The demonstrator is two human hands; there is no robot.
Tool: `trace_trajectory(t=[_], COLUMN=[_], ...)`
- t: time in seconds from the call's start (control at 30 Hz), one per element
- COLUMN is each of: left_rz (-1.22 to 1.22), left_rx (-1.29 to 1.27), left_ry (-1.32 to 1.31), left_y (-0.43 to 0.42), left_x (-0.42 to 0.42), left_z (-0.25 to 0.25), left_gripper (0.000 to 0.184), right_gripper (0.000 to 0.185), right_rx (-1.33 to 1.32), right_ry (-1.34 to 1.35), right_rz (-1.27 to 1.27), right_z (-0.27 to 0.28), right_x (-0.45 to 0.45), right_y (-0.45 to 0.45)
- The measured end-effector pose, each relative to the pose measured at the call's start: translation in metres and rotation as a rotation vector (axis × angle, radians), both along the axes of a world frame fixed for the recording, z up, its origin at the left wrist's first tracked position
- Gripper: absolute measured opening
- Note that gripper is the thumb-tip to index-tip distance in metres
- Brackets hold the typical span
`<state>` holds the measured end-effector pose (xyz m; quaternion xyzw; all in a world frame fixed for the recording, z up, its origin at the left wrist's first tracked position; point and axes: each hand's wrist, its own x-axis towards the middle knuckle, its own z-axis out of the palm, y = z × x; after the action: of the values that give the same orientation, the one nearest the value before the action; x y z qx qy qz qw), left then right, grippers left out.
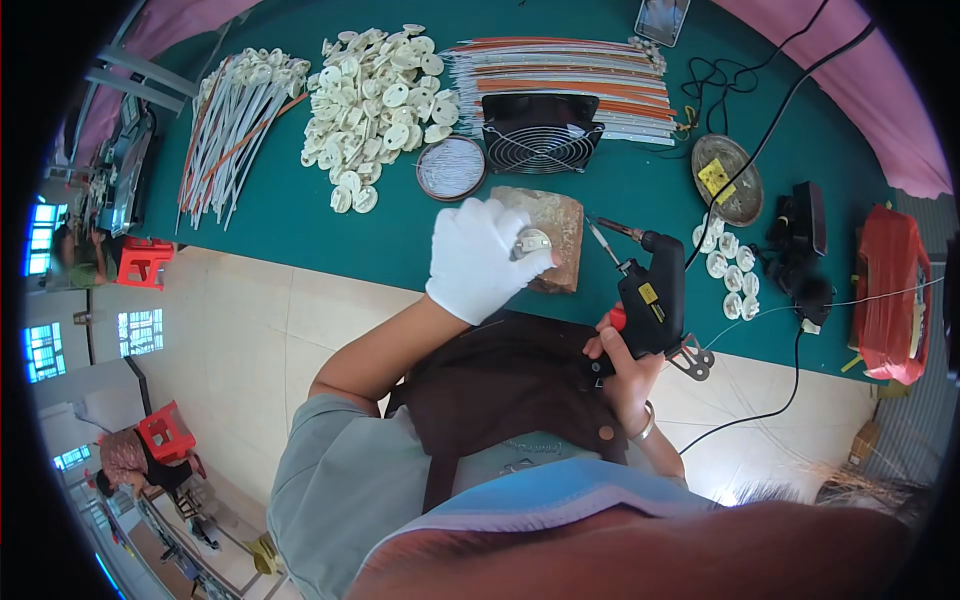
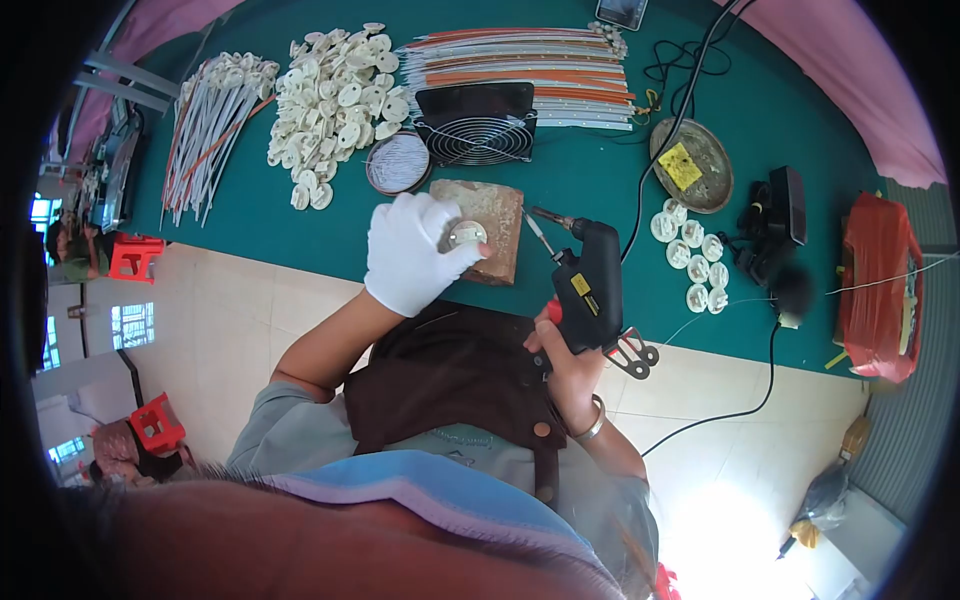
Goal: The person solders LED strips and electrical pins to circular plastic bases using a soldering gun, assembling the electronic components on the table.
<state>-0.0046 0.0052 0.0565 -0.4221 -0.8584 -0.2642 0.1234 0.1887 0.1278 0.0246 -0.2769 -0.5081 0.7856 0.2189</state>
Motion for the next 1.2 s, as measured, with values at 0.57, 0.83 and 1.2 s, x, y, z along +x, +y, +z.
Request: trace_trajectory(t=[0.57,0.83,1.2], left_rz=[0.087,-0.009,-0.170], left_rx=[0.132,0.967,0.781], left_ry=[-0.270,-1.171,-1.322], left_y=[-0.032,-0.039,-0.025], left_x=[-0.107,-0.104,-0.017], left_z=[-0.044,-0.034,-0.018], left_gripper=[0.012,0.013,0.018], right_gripper=[0.035,0.036,0.035], right_rx=[-0.010,0.020,0.050], right_ry=[-0.032,-0.032,-0.045], right_rz=[0.030,0.039,0.148], right_z=[-0.004,-0.005,-0.003], right_x=[-0.003,-0.005,0.005], right_y=[0.000,-0.001,0.001])
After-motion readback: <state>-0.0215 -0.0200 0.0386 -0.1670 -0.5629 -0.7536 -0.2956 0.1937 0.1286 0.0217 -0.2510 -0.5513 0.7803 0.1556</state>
